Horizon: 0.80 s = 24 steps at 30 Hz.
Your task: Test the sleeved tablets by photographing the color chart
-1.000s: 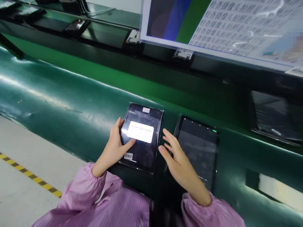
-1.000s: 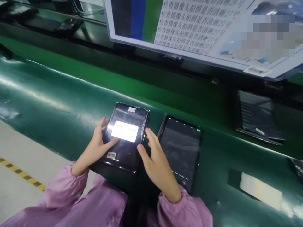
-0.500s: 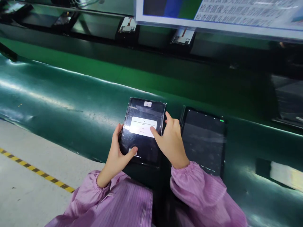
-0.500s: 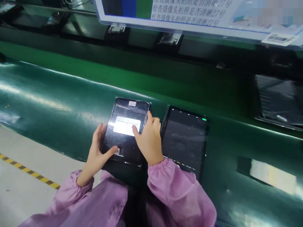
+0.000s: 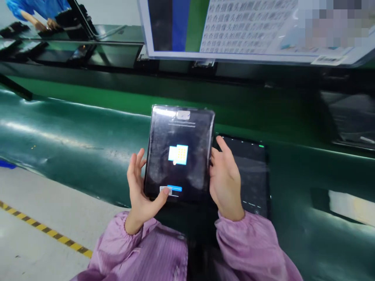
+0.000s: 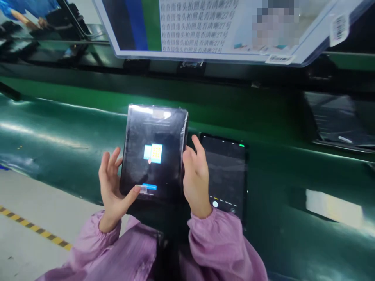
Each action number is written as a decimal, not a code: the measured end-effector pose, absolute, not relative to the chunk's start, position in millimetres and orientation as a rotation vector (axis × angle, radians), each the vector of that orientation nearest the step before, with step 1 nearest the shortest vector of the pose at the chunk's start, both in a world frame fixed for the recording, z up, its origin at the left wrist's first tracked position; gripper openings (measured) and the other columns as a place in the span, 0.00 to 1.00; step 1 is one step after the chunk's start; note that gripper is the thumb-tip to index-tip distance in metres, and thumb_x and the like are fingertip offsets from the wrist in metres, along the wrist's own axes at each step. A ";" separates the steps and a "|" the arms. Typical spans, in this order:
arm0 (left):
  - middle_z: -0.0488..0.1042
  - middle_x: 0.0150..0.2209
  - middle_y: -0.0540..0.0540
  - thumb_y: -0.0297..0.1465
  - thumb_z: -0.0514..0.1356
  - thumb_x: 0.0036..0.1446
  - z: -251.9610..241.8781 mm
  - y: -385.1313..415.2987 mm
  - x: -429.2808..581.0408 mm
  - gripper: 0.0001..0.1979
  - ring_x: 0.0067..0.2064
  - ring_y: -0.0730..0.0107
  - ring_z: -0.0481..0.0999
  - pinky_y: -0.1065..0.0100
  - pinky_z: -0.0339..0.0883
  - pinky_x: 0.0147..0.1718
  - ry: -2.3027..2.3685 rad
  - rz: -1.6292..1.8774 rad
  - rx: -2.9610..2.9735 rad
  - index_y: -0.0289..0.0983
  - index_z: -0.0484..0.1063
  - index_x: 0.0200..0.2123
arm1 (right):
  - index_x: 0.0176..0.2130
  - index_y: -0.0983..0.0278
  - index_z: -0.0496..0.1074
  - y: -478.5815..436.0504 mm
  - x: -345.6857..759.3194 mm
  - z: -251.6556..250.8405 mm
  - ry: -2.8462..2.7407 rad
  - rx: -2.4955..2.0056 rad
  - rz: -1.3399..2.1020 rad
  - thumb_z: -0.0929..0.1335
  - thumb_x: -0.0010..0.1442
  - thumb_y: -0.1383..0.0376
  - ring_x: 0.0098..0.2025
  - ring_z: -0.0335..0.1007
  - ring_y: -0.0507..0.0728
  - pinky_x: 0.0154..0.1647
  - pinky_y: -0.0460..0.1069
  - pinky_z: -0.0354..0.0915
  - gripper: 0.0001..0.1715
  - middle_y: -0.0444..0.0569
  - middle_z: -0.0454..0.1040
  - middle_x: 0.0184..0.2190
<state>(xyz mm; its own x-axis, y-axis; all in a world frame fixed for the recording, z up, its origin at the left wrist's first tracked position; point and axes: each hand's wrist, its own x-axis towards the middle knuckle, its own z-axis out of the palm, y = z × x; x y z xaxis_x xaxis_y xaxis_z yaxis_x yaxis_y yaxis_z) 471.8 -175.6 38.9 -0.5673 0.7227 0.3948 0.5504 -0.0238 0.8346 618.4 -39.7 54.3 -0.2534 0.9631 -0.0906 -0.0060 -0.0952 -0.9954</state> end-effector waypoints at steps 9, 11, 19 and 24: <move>0.29 0.79 0.58 0.42 0.67 0.58 107.9 -141.8 494.8 0.58 0.78 0.41 0.39 0.31 0.52 0.72 1.980 1.774 1.775 0.66 0.24 0.73 | 0.58 0.52 0.77 -26.0 646.1 141.9 -1.243 -0.782 1.172 0.62 0.73 0.43 0.71 0.62 0.65 0.72 0.61 0.62 0.28 0.46 0.76 0.59; 0.28 0.79 0.60 0.44 0.68 0.57 118.3 -139.3 500.4 0.59 0.78 0.40 0.34 0.30 0.54 0.71 1.912 1.800 1.823 0.66 0.23 0.73 | 0.58 0.51 0.78 -23.5 651.1 157.7 -1.266 -0.738 1.119 0.61 0.73 0.45 0.71 0.61 0.65 0.71 0.61 0.64 0.26 0.45 0.79 0.55; 0.29 0.78 0.65 0.42 0.70 0.53 137.3 -140.1 522.6 0.60 0.78 0.45 0.27 0.33 0.45 0.74 1.838 1.878 1.903 0.68 0.27 0.73 | 0.54 0.50 0.80 -20.4 671.6 170.9 -1.201 -0.570 1.179 0.63 0.72 0.43 0.71 0.61 0.65 0.71 0.61 0.64 0.24 0.47 0.80 0.54; 0.26 0.78 0.65 0.41 0.70 0.53 135.5 -143.0 528.5 0.62 0.78 0.44 0.25 0.34 0.44 0.75 1.918 1.850 1.950 0.65 0.25 0.74 | 0.56 0.49 0.77 -18.6 675.2 168.7 -1.257 -0.570 1.193 0.61 0.72 0.42 0.70 0.63 0.66 0.64 0.61 0.72 0.26 0.44 0.78 0.57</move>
